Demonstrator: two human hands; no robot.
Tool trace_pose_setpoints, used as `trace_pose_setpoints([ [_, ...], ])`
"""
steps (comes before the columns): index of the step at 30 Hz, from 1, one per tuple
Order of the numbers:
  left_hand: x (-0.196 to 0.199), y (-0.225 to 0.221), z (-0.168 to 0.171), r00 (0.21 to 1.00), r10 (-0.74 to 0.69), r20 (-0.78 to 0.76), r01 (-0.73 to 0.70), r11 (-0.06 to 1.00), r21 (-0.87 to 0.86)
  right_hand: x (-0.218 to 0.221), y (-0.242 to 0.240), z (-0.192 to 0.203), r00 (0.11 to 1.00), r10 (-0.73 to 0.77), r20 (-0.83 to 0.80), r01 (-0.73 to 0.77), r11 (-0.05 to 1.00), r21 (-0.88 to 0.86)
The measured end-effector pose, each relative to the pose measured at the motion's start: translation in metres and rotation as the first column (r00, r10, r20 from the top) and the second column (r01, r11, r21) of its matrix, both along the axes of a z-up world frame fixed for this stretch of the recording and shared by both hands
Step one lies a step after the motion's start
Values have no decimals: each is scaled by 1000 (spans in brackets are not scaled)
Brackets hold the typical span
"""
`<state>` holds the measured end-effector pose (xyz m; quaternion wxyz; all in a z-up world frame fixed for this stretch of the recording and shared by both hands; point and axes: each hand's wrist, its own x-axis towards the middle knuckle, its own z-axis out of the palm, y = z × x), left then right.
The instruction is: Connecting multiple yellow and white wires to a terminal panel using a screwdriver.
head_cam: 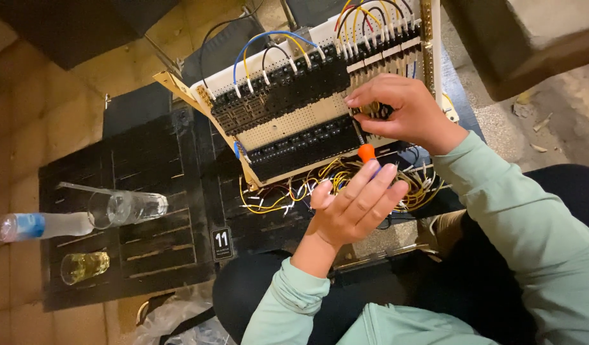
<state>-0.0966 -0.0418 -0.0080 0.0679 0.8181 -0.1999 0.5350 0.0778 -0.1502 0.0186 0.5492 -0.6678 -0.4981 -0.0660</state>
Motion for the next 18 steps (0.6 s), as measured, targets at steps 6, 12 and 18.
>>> trace_pose_setpoints([
  [6,-4,6,2,999,27,29,-26,999,-38,3,-1,-2,1000,12,13,-12,1000,-2],
  [12,-4,-1,12,998,20,58,-17,999,-47,2,-2,-3,1000,8,29,-7,999,-39],
  [18,-5,1,16,999,-47,-15,46,997,-57,5,-2,-11,998,30,60,-30,999,10],
])
